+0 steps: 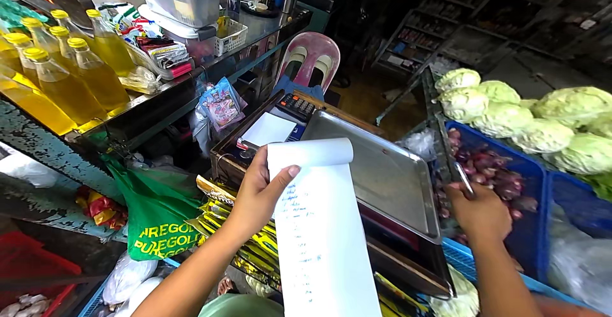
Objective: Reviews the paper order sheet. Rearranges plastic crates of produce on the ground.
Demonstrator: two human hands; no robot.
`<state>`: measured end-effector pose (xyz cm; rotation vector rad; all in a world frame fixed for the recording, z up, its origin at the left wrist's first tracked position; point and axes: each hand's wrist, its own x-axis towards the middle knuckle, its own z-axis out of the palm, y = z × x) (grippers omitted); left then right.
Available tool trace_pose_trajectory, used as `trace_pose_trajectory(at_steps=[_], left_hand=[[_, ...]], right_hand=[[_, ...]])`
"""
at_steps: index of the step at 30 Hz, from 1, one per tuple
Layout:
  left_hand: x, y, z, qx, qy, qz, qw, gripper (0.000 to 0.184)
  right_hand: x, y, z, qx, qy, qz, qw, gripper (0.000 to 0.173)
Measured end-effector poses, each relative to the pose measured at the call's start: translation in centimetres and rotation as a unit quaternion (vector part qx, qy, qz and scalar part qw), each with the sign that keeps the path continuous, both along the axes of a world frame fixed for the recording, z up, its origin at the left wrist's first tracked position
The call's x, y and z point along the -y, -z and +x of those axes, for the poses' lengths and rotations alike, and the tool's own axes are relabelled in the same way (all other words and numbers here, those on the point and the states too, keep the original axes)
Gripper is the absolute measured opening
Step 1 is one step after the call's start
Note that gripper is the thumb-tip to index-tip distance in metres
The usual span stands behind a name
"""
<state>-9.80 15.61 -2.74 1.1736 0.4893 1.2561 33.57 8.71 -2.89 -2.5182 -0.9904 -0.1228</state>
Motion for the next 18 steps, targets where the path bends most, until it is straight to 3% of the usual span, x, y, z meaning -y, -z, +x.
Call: trace_pose_trajectory(at_steps=[5, 9, 12, 15, 18], left_hand=[[-0.7, -0.5, -0.5, -0.030, -0.029, 0.027, 0.999, 0.026], [-4.6, -5.1, -4.4, -0.082, -0.198, 0.109, 0.971, 0.024], [-9.8, -8.7, -7.3, -0.010, -0.328, 0.174, 0.928, 0.012], [-14.7, -10.7, -8.9, 0.016, -0.398, 0.181, 0.899, 0.022], [-18.2, -11.0, -8.9, -0.047, -0.389, 0.169, 0.905, 0.034]], right_hand=[[0.0, 0.1, 0.1, 0.000, 0.000, -0.002, 1.000, 0.034], [0.2, 0.0, 0.0, 0.009, -0.014, 0.003, 1.000, 0.035], [0.0, -0.1, -0.1, 0.003, -0.008, -0.002, 1.000, 0.035], [0.1, 0.0, 0.0, -0.001, -0.010, 0.007, 1.000, 0.038], [0.1, 0.1, 0.2, -0.001, -0.018, 0.015, 1.000, 0.036]])
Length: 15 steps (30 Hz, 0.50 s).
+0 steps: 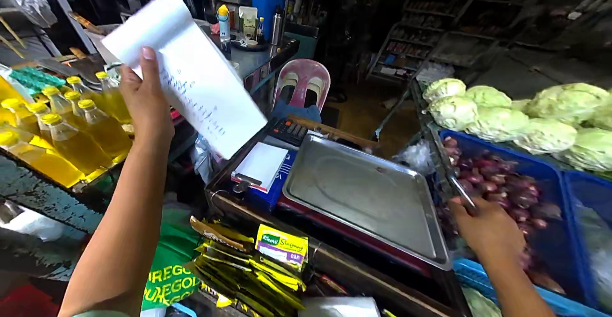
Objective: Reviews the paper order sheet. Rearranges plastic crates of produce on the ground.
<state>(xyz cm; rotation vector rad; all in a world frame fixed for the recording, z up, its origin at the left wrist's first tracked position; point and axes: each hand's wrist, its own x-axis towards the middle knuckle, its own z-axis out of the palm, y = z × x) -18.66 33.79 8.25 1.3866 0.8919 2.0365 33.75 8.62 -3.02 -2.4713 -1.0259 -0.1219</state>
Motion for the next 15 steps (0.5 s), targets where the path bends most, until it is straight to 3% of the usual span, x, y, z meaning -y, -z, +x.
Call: trace_pose_trajectory(at_steps=[3, 6, 12, 15], left_hand=[[-2.6, 1.2, 2.0, -0.107, 0.019, -0.094, 0.990, 0.046], [-4.4, 3.8, 6.0, -0.241, 0.048, -0.196, 0.949, 0.047], [-5.4, 11.6, 13.1, -0.524, 0.151, -0.331, 0.770, 0.059], [-4.1, 12.8, 14.0, -0.591, 0.119, -0.310, 0.735, 0.060]], right_hand=[[0.0, -0.4, -0.2, -0.006, -0.001, 0.004, 1.000, 0.033], [0.1, -0.4, -0.1, -0.008, 0.001, 0.003, 1.000, 0.032], [0.3, -0.9, 0.0, -0.014, 0.012, -0.003, 1.000, 0.032], [0.1, -1.4, -0.2, -0.036, 0.020, -0.010, 0.999, 0.034]])
